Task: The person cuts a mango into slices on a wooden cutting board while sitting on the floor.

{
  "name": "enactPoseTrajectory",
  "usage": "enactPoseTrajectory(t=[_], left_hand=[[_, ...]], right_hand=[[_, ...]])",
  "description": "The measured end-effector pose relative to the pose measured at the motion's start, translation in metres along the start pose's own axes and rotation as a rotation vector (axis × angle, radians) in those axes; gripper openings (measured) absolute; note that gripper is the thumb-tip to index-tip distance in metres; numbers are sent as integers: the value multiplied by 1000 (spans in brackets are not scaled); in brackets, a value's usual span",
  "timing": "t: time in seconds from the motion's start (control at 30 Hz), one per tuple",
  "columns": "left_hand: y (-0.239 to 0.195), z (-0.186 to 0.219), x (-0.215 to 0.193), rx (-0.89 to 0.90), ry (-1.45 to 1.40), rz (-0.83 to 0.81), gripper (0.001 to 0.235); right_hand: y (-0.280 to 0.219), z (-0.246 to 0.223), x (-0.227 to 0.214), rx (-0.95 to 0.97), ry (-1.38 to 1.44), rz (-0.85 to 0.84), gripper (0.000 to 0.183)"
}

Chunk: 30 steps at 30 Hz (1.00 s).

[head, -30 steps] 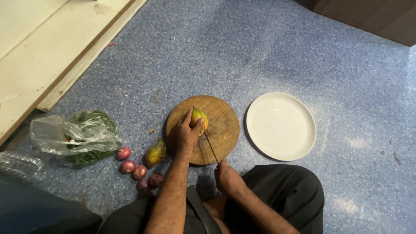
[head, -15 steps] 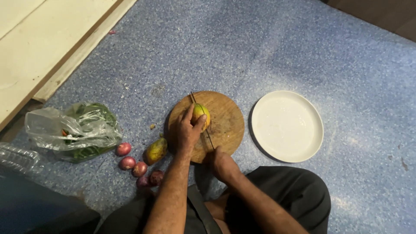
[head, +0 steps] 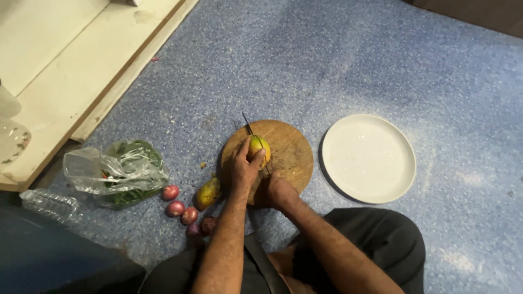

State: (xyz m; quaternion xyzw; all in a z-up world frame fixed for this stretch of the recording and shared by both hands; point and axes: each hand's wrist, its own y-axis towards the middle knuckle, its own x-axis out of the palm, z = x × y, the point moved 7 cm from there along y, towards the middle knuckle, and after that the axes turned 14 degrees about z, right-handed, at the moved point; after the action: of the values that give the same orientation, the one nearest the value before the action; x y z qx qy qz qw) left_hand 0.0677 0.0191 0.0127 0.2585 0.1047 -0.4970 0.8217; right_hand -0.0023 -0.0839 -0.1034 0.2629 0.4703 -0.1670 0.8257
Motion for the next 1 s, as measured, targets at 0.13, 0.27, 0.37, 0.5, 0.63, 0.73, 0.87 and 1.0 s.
enactPoseTrajectory(t=[0.13, 0.27, 0.37, 0.5, 0.63, 0.73, 0.87, 1.0], left_hand=[[2, -21, 17, 70, -95, 40, 70], [2, -25, 19, 97, -84, 45, 69], [4, -19, 15, 147, -86, 69, 67], [3, -9, 6, 38, -67, -3, 70], [4, -7, 4, 33, 14, -13, 70], [3, -12, 9, 30, -77, 3, 70], [-1, -10, 5, 55, -76, 18, 69], [-3, -15, 9, 52, -156, 21, 69]], right_hand=[[-43, -1, 52, 467, 384, -216, 25], [-64, -38, 18, 50, 84, -186, 21], [-80, -54, -14, -125, -35, -283, 25], [-72, -55, -62, -247, -42, -400, 33], [-77, -57, -38, -209, -101, -391, 35], [-69, -51, -36, -168, -60, -292, 27], [-73, -38, -27, 183, 109, -252, 21], [-85, -28, 16, 467, 175, -80, 30]])
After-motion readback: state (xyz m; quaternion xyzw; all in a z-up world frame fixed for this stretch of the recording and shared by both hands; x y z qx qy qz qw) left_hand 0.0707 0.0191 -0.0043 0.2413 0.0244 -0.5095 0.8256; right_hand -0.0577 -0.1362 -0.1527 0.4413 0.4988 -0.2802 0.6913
